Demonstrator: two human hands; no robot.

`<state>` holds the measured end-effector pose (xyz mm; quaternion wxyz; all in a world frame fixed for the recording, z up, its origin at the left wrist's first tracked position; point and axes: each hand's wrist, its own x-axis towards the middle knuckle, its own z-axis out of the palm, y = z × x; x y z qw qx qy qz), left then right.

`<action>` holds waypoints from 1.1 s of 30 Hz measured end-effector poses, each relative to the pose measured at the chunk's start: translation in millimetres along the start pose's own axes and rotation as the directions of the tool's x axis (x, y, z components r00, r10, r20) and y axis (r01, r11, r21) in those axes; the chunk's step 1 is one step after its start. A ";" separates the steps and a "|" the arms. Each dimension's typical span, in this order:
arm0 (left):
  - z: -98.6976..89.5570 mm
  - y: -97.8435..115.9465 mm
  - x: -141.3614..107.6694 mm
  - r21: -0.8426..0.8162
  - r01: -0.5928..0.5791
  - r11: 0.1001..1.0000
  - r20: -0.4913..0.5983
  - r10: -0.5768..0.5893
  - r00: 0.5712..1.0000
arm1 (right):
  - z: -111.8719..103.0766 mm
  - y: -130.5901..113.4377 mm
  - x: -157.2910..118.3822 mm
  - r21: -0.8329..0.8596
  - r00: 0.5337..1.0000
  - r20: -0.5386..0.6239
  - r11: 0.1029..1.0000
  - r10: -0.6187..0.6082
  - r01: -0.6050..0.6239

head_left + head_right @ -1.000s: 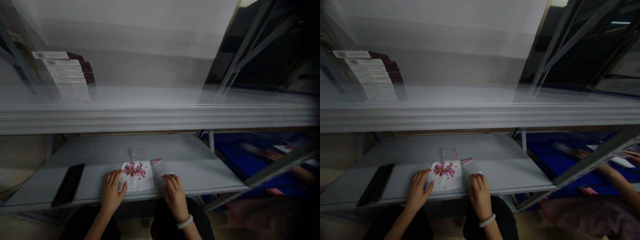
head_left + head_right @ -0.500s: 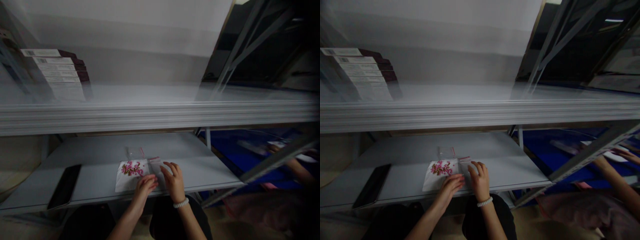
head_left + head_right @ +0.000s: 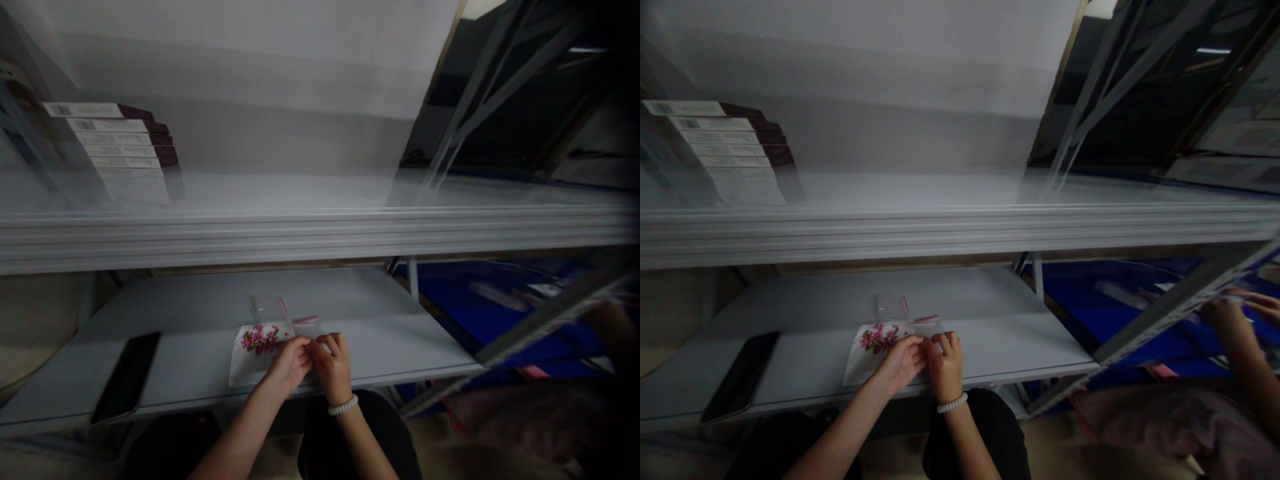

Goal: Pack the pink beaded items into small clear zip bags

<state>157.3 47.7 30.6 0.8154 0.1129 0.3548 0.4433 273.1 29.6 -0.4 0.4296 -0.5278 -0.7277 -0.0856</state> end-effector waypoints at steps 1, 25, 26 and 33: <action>0.5 -0.1 -1.3 -0.008 0.026 1.000 0.001 -0.026 1.000 | -1.0 4.1 1.0 0.021 1.000 0.013 1.000 0.018 -0.019; -2.4 1.0 -39.5 -0.058 -0.313 0.948 0.051 0.315 0.948 | -26.6 -57.3 23.3 0.281 0.997 -0.071 0.959 -0.014 0.034; -8.7 0.2 -41.8 -0.056 -0.323 0.945 0.035 0.325 0.945 | -24.9 -69.5 17.5 0.332 0.999 0.004 0.943 -0.038 0.035; -83.0 12.5 -74.8 0.341 -0.314 0.886 -0.155 0.383 0.911 | -16.4 -91.5 1.6 0.573 0.957 0.238 0.772 0.164 -0.275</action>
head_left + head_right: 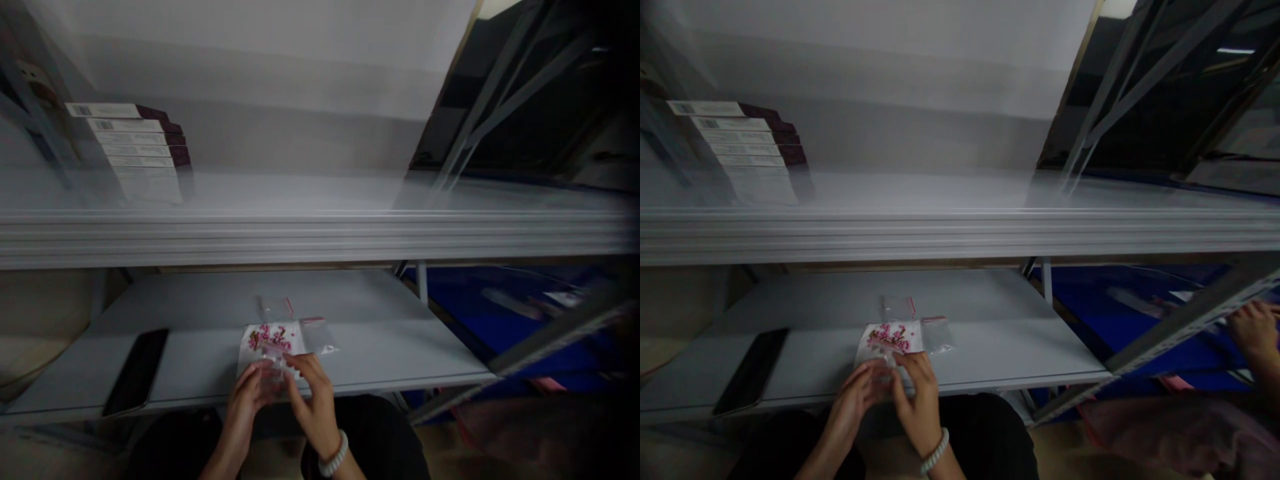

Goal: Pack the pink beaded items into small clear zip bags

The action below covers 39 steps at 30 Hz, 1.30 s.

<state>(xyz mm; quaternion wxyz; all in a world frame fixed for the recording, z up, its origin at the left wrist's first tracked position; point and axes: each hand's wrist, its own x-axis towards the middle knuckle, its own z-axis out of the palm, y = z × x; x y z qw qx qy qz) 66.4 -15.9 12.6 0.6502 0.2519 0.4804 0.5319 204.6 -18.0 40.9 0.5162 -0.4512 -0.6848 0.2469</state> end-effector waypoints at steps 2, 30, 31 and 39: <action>-19.5 6.0 -5.0 0.160 -0.020 0.987 0.057 0.011 0.998 | 1.7 8.6 4.5 0.141 0.974 0.004 0.964 0.228 -0.226; -17.0 18.4 -29.3 0.734 -0.432 0.525 0.210 0.429 0.879 | 34.5 14.9 -10.6 0.511 0.730 0.435 0.523 0.528 -0.682; -13.7 18.0 -31.0 0.712 -0.426 0.559 0.232 0.385 0.893 | 33.6 13.5 -10.6 0.493 0.730 0.433 0.539 0.529 -0.683; -15.7 12.6 -33.3 0.745 -0.427 0.512 0.284 0.335 0.898 | 20.2 0.9 -11.0 0.343 0.757 0.395 0.681 0.521 -0.647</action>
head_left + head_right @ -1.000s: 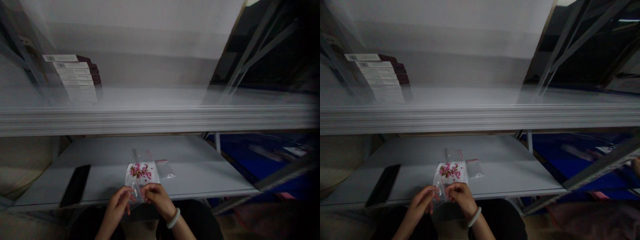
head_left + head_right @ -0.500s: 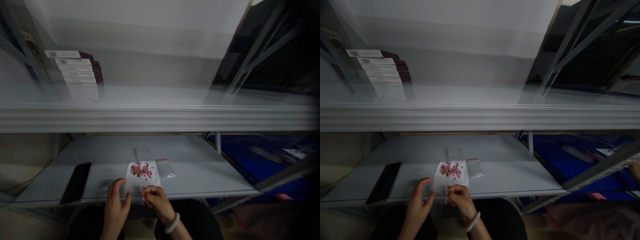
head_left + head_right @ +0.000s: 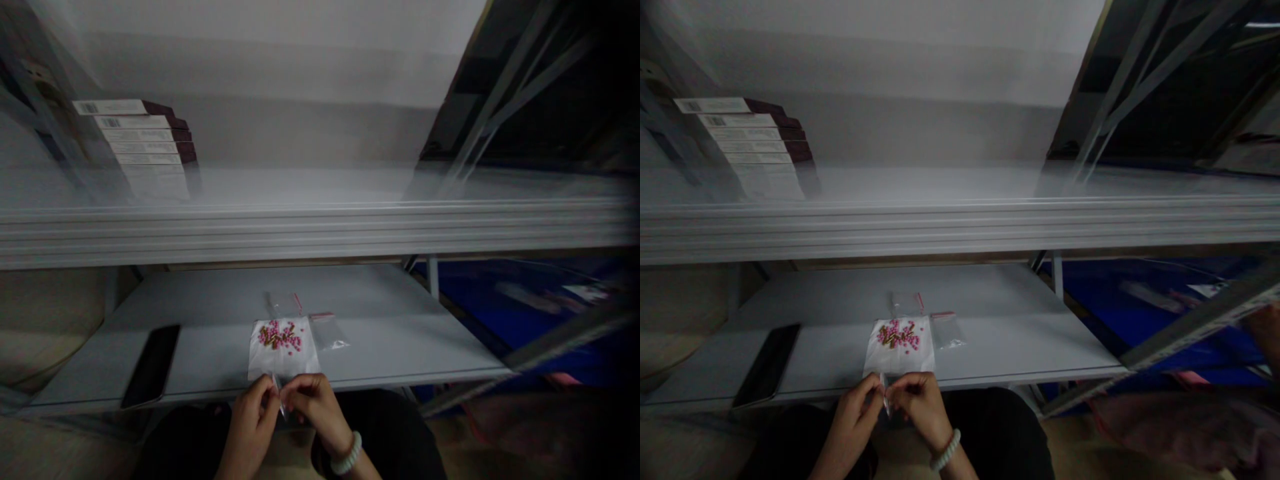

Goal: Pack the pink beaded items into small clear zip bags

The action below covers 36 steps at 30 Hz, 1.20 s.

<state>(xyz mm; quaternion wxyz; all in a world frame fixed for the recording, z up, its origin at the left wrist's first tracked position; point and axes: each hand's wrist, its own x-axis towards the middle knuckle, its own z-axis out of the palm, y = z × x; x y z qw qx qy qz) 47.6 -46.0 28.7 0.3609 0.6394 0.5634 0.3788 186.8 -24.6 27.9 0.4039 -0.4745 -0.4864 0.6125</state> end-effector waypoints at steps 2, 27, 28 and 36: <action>-0.7 -2.5 -0.1 0.144 -0.052 0.988 -0.028 0.057 0.998 | 3.2 -2.4 -2.6 -0.114 0.991 -0.096 0.990 -0.096 0.085; 0.9 -26.9 9.4 0.132 -0.255 0.958 -0.152 0.274 0.950 | -11.6 6.1 10.6 -0.411 0.915 -0.232 0.886 -0.330 0.215; 1.5 -27.9 9.6 0.115 -0.236 0.965 -0.162 0.253 0.954 | -14.7 9.8 15.8 -0.473 0.900 -0.233 0.852 -0.367 0.225; 6.7 -32.0 11.6 0.089 -0.186 0.978 -0.205 0.201 0.958 | -19.6 25.8 49.3 -0.886 0.860 -0.132 0.448 -0.494 0.121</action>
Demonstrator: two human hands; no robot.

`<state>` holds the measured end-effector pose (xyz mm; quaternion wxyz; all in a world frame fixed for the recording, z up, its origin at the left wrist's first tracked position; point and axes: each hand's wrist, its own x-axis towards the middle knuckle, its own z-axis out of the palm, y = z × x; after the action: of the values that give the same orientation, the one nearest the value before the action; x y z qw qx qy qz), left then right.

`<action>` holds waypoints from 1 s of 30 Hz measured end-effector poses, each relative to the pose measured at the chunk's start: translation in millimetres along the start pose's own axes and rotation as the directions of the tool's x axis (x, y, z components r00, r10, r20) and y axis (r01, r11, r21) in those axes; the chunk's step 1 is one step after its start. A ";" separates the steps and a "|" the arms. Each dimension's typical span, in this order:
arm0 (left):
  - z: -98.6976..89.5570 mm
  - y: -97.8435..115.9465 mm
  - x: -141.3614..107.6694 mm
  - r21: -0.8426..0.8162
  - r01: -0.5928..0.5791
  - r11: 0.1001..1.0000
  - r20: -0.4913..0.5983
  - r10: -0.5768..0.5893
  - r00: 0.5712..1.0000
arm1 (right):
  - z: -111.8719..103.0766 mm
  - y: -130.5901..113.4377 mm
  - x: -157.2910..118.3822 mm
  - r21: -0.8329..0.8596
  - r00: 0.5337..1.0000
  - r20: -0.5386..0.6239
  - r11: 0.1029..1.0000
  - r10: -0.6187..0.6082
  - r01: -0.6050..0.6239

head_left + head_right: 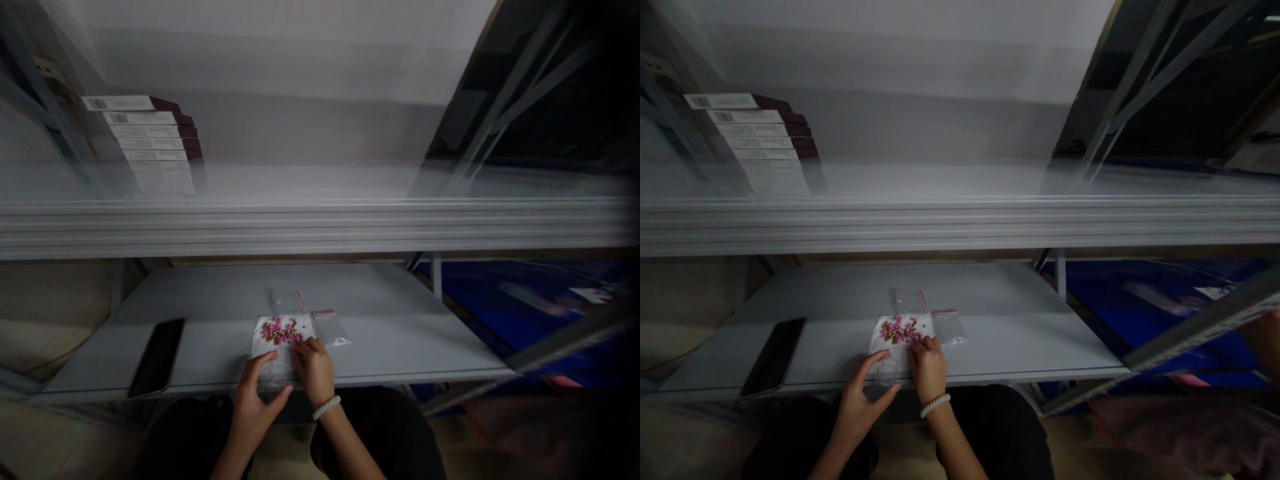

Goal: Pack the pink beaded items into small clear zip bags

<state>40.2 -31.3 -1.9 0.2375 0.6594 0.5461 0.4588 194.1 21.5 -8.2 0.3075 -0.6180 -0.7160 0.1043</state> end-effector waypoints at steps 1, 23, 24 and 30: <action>0.6 -0.4 0.0 -0.001 0.000 1.000 0.003 0.000 1.000 | 1.6 0.0 1.1 -0.030 1.000 0.000 1.000 -0.003 0.003; 8.7 11.5 4.8 -0.017 0.051 0.999 -0.085 -0.053 0.995 | -30.3 6.7 9.5 0.326 0.995 0.028 0.940 0.094 -0.098; 7.9 11.6 4.1 -0.011 0.050 0.999 -0.098 -0.051 0.994 | -25.0 10.7 9.5 0.239 0.993 0.040 0.963 0.115 -0.122; 4.9 9.4 0.7 0.002 0.040 0.999 -0.095 -0.039 0.995 | -2.9 16.4 9.1 0.003 0.994 0.050 0.995 0.097 -0.098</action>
<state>49.1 -32.4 3.7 0.2191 0.6265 0.5706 0.4837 208.7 33.0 -11.7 0.2859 -0.6485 -0.6921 0.1365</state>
